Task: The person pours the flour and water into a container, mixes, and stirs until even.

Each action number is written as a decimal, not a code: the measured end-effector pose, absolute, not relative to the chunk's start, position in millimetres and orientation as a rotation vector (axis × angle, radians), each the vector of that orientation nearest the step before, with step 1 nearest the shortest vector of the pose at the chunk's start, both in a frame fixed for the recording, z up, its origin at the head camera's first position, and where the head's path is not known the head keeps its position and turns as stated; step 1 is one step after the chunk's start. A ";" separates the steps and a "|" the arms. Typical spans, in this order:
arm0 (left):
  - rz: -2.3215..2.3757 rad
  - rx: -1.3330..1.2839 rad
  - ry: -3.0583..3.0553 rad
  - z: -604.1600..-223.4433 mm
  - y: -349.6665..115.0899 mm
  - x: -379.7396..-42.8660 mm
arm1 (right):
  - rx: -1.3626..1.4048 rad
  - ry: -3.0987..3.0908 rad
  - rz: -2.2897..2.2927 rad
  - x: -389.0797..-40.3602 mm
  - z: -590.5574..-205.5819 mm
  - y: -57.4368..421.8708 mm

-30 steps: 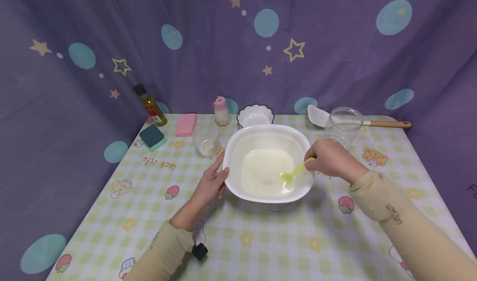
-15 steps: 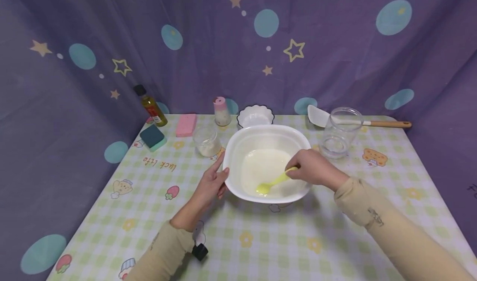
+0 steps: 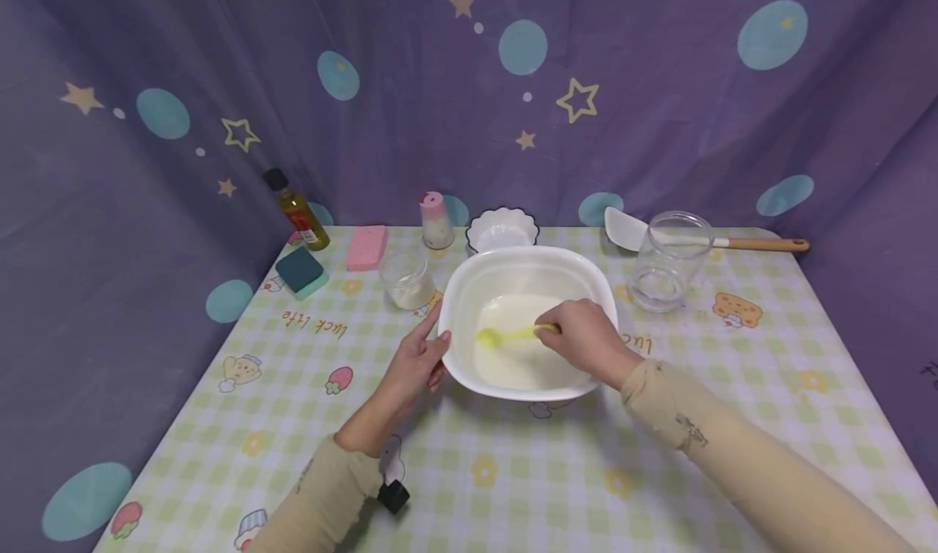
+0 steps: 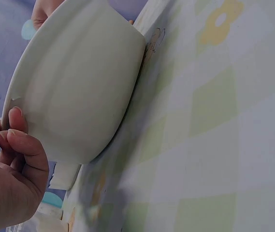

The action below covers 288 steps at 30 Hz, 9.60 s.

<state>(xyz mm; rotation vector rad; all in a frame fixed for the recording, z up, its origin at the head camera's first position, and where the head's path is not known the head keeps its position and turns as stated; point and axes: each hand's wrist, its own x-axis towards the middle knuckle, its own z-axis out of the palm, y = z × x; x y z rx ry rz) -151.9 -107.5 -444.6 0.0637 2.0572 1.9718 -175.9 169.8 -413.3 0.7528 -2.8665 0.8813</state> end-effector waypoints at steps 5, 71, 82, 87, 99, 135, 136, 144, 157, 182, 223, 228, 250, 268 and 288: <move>1.988 0.050 2.087 -451.2 -106.6 -152.5 | 0.636 -2.876 0.845 -179.0 -413.8 172.1; 1.994 0.050 2.089 -455.0 -107.3 -154.3 | 0.844 -3.085 1.022 -169.2 -391.6 195.4; 2.002 0.046 2.109 -455.1 -106.7 -153.2 | 0.675 -3.012 1.125 -178.9 -410.6 178.3; 1.993 0.034 2.105 -455.0 -106.7 -153.5 | 0.611 -2.929 1.101 -186.8 -414.7 176.9; 2.013 0.037 2.088 -455.2 -106.5 -153.4 | 0.428 -2.862 0.928 -193.5 -406.7 192.8; 1.997 0.073 1.990 -427.4 -105.5 -145.7 | 0.760 -3.223 0.960 -174.4 -364.8 220.7; 1.998 0.073 1.989 -427.4 -105.5 -145.9 | 0.771 -3.212 0.982 -174.7 -367.4 219.5; 1.987 0.076 2.001 -427.4 -106.1 -146.0 | 0.732 -3.132 1.148 -174.6 -389.2 203.5; 1.970 0.070 2.010 -425.8 -107.2 -145.9 | 0.629 -2.964 1.087 -180.1 -409.6 178.1; 1.998 0.076 1.981 -426.9 -107.4 -145.7 | 0.409 -2.936 0.840 -193.1 -394.2 214.1; 2.031 0.092 1.953 -429.6 -108.5 -145.6 | 0.742 -3.016 0.797 -178.8 -403.8 187.1; 2.034 0.100 1.949 -430.8 -108.2 -145.5 | 0.651 -2.988 0.722 -186.2 -409.0 182.6; 2.045 0.103 1.937 -431.7 -107.4 -145.3 | 0.402 -2.992 0.548 -187.8 -386.0 209.7; 2.048 0.102 1.938 -431.4 -108.7 -146.3 | 0.661 -3.217 0.680 -176.0 -358.1 229.1; 2.025 0.118 1.954 -429.6 -108.5 -145.9 | 0.878 -3.181 1.005 -178.9 -385.1 204.3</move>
